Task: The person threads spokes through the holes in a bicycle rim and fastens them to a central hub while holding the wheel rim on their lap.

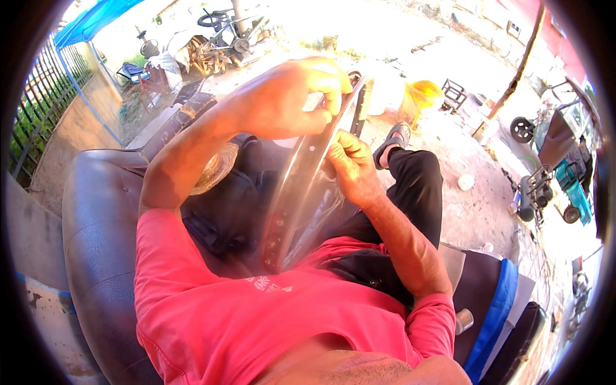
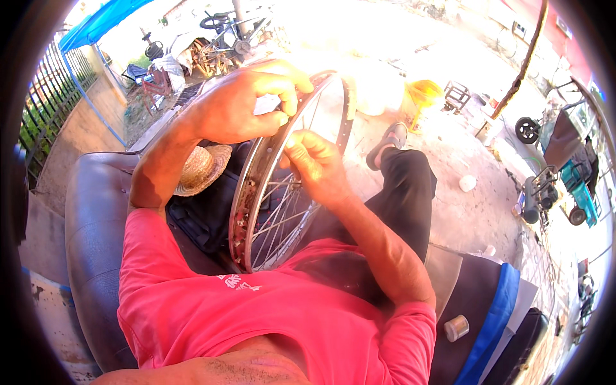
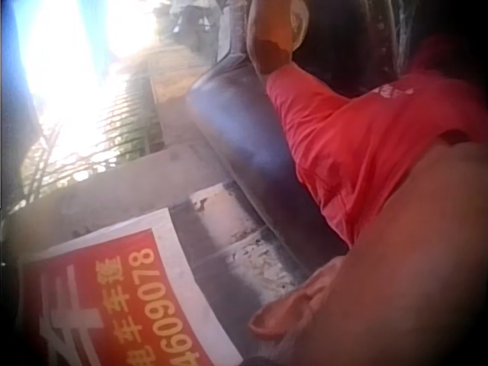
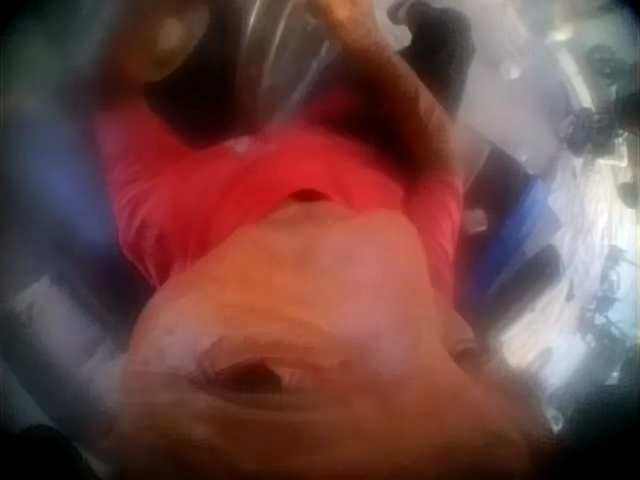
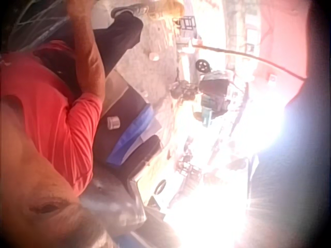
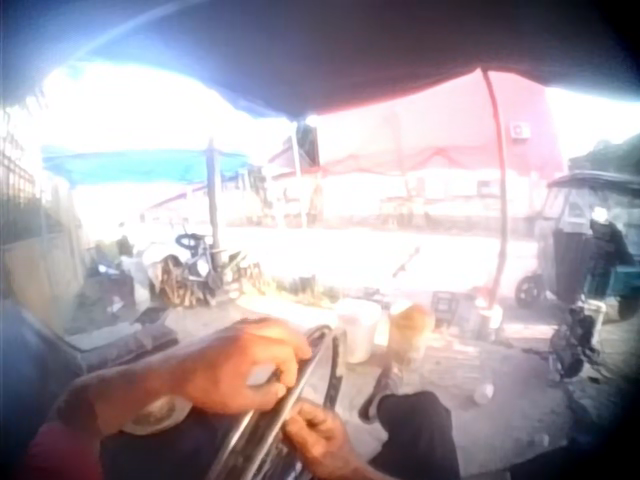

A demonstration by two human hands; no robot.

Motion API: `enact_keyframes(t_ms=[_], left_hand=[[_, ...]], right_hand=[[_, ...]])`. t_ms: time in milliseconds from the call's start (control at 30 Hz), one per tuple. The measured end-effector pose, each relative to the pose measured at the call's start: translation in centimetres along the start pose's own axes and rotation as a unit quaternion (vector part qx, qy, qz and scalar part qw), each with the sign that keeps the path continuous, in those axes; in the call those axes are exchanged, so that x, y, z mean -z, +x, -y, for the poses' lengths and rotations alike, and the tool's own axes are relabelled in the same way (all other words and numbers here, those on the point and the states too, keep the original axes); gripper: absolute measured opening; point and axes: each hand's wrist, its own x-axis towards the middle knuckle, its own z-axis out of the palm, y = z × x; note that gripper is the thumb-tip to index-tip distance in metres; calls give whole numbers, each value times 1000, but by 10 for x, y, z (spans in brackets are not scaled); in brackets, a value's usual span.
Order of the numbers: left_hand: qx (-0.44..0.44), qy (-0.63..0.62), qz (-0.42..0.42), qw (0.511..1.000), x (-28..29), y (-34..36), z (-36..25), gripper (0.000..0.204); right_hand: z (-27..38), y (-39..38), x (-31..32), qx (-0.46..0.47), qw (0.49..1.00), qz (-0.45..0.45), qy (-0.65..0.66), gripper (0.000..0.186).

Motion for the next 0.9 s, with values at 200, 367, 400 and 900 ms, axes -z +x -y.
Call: enact_keyframes(t_ms=[200,367,400,900], left_hand=[[5,8,-20,1000,-3,1,0,12],[-7,-10,-6,1000,-1,0,2,11],[4,2,-4,1000,-1,0,1,11],[24,-2,-9,1000,0,-1,0,12]], right_hand=[[0,0,3,7,1000,-5,7,22],[1,0,0,-5,1000,-3,11,22],[0,0,0,-4,1000,-2,10,22],[-5,1,2,-4,1000,-16,2,23]])
